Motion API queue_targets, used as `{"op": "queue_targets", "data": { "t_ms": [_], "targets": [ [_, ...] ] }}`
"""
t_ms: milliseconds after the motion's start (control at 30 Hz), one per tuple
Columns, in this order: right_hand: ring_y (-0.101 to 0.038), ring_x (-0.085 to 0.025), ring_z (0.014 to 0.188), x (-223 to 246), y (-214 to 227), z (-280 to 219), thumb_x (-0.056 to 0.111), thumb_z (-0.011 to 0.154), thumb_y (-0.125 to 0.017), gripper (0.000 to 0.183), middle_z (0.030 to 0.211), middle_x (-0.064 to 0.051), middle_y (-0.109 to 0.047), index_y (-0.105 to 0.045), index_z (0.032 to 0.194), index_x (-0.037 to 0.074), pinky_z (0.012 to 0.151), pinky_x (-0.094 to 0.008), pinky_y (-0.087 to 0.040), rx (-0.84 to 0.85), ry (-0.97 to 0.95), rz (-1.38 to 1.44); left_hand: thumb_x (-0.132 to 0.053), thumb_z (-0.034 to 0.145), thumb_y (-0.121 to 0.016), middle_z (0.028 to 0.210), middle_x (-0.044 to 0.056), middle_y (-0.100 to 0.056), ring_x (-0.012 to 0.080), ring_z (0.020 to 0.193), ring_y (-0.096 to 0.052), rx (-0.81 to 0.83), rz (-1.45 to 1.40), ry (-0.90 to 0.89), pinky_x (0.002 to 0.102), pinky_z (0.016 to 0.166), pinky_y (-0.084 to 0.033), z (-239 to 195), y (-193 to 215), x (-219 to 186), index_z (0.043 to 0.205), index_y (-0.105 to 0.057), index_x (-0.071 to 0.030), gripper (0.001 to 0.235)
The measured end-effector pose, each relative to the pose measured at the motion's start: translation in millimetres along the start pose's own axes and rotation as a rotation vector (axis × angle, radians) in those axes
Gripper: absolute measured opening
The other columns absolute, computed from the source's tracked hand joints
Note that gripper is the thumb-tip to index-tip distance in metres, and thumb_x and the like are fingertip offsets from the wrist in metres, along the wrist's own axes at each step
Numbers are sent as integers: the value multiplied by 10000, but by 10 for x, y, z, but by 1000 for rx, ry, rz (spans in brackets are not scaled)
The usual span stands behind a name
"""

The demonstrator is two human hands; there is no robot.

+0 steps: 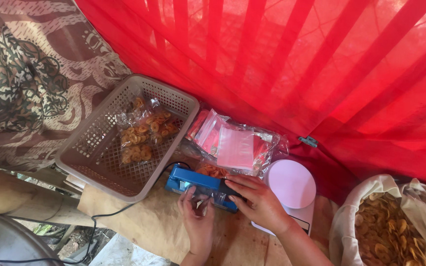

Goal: The person weighs dried banana chips on a digital scale, places them into clear plastic bags, and seals the bags using a handheld heat sealer. The sealed packages are then placed into a brown plastic basket.

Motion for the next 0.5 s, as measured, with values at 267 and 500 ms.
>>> {"op": "queue_targets", "data": {
  "t_ms": [267, 500],
  "targets": [
    [-652, -292, 1240, -124, -126, -127, 105, 855, -769, 402, 1342, -87, -698, -715, 1251, 58, 1044, -400, -493, -115, 29, -23, 169, 802, -685, 1410, 89, -368, 167, 1011, -623, 19, -14, -53, 305, 870, -606, -24, -43, -64, 1473, -390, -18, 756],
    [-628, -283, 1282, -153, -174, -176, 129, 889, -745, 388, 1371, -95, -680, -706, 1270, 70, 1092, -441, -435, -141, 62, -73, 137, 837, -660, 1413, 83, -396, 168, 1047, -606, -6, -35, -22, 299, 877, -582, -76, -39, -91, 1460, -407, -21, 691]
  ]
}}
Point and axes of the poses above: each hand's wrist, its own z-axis towards the middle knuckle, its own y-axis out of the back of the hand, x = y × z, the point moved 7 cm from there along z, towards the middle knuckle
